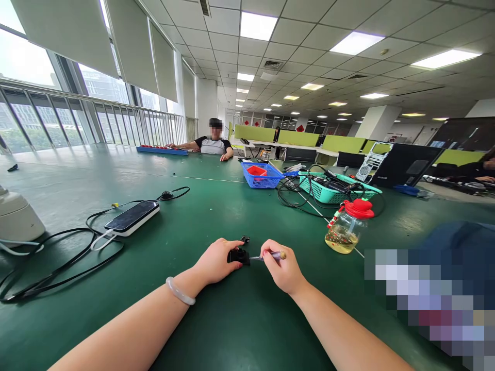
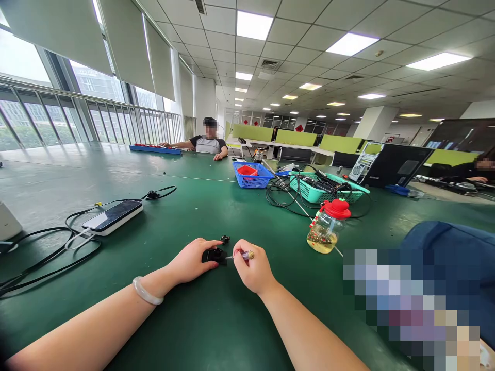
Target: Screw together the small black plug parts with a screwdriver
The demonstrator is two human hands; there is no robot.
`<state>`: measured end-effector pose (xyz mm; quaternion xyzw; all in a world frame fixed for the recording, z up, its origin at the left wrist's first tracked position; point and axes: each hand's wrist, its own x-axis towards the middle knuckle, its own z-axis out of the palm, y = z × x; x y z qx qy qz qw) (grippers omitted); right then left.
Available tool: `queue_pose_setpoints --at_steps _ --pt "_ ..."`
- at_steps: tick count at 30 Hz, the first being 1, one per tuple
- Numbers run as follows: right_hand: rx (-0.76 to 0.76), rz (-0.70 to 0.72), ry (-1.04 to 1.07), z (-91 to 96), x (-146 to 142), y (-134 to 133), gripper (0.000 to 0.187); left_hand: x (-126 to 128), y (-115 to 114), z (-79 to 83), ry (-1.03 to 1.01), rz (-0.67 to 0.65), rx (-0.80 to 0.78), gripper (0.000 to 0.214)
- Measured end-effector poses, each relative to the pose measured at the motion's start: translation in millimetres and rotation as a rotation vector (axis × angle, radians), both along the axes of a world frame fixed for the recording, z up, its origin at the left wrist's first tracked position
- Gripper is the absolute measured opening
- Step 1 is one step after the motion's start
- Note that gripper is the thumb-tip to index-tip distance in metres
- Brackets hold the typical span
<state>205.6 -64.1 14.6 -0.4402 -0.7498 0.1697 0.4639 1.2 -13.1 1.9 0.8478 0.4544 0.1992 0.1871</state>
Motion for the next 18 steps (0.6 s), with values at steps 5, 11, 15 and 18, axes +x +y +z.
queue_pose_setpoints --at_steps 5,11,15,18 --pt "-0.007 0.006 -0.039 2.0 -1.1 -0.7 0.017 0.9 1.5 0.1 0.027 -0.002 -0.01 0.059" --pt "0.147 0.118 -0.215 6.4 -4.9 -6.0 0.011 0.7 3.0 -2.0 0.055 -0.024 0.037 0.058" --pt "0.203 0.183 -0.195 6.1 -8.4 -8.8 0.011 1.5 2.3 -2.5 0.065 -0.038 0.052 0.059" --pt "0.112 0.192 -0.215 5.1 -11.6 -9.1 0.012 1.9 1.4 -1.3 0.062 -0.073 0.064 0.058"
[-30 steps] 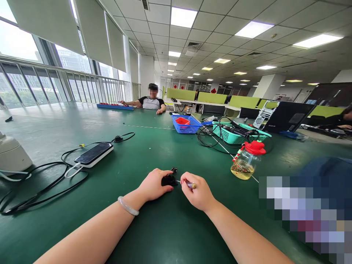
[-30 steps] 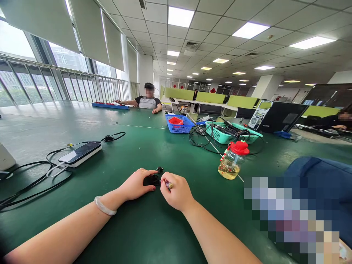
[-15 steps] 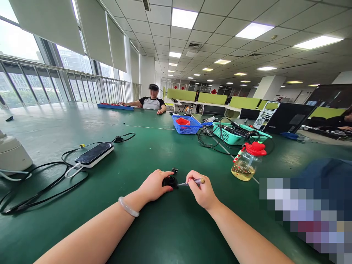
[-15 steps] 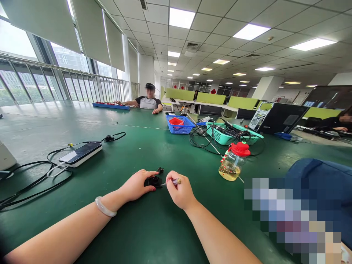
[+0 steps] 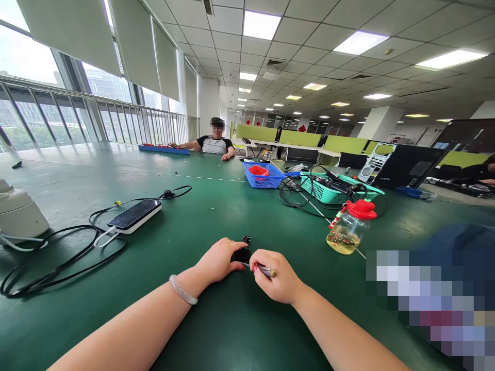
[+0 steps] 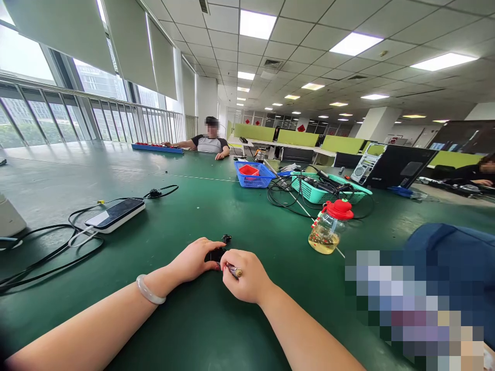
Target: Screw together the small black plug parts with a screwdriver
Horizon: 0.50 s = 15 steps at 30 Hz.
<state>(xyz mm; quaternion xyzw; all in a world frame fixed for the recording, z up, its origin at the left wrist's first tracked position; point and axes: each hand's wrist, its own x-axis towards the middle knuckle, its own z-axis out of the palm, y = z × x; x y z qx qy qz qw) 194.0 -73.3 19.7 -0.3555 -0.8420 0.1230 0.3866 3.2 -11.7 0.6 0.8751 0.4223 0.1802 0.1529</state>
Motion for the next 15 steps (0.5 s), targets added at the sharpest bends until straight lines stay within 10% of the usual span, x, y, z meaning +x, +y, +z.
queue_pose_setpoints --at_steps 15 --pt "-0.227 -0.184 0.452 -13.1 20.1 18.2 0.019 -0.5 -2.3 3.6 -0.024 -0.008 -0.003 0.045"
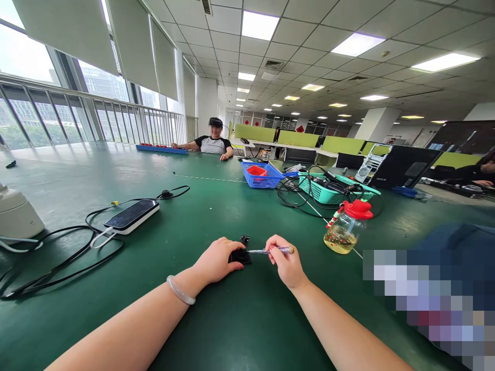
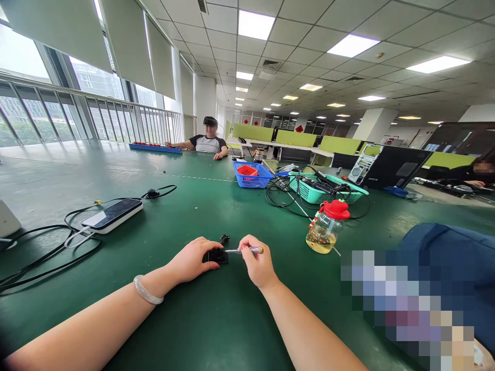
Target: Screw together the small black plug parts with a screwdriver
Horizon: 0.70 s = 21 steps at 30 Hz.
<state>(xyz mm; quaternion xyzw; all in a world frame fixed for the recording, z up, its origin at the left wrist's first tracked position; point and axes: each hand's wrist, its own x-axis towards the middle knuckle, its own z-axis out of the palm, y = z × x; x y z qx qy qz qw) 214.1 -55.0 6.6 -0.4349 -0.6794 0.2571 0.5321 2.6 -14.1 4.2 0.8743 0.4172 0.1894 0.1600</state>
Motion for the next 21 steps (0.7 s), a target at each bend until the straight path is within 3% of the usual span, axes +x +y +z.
queue_pose_setpoints --at_steps 7,11,16,21 --pt "-0.035 0.037 -0.079 5.5 -4.2 -3.0 0.015 -0.1 -1.7 -0.6 -0.035 -0.001 -0.018 0.043" --pt "-0.062 0.043 0.092 1.2 -1.8 0.9 0.015 2.0 -4.6 2.0 -0.116 -0.019 0.043 0.041" --pt "-0.116 -0.043 0.434 -7.2 5.4 15.2 0.019 1.4 -2.0 -0.6 -0.122 0.219 0.155 0.044" --pt "-0.234 -0.035 0.334 -11.8 7.7 22.9 0.023 -1.2 -5.7 -4.3 0.136 0.322 0.188 0.044"
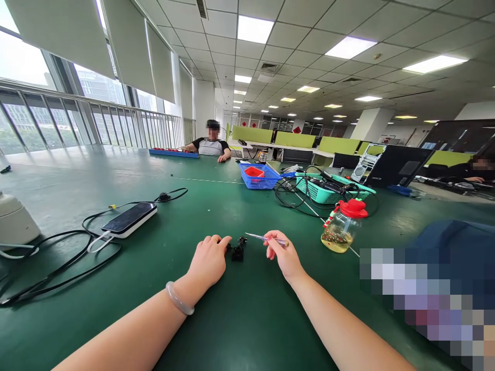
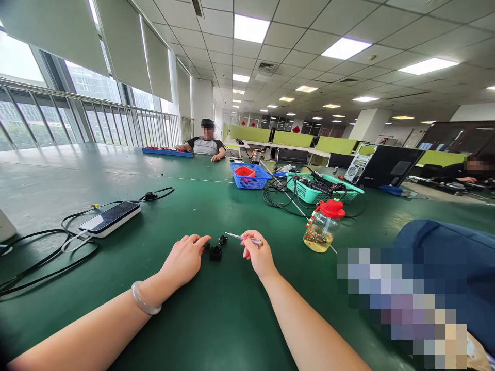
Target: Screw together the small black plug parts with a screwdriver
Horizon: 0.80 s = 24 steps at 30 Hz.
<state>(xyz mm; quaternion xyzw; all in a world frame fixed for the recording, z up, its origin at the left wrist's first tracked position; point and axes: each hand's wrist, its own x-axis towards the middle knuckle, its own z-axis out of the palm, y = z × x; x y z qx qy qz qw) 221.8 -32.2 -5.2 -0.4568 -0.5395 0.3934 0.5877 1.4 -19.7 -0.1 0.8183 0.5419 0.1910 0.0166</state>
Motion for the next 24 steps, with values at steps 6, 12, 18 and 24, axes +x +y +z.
queue_pose_setpoints --at_steps 6,12,18,24 --pt "-0.047 0.025 -0.141 -2.5 -2.8 -1.5 0.022 3.4 -7.0 5.5 0.038 0.023 -0.039 0.034" --pt "-0.033 -0.031 -0.136 -0.3 -3.0 -0.9 0.021 4.4 -0.5 7.1 -0.14 -0.128 -0.067 0.032" --pt "0.001 -0.079 0.019 -0.4 -1.2 0.5 0.02 5.7 -5.4 6.7 -0.215 -0.328 -0.167 0.029" --pt "-0.02 -0.103 0.141 -1.9 -0.4 3.5 0.023 6.6 -7.3 8.4 -0.234 -0.287 -0.178 0.033"
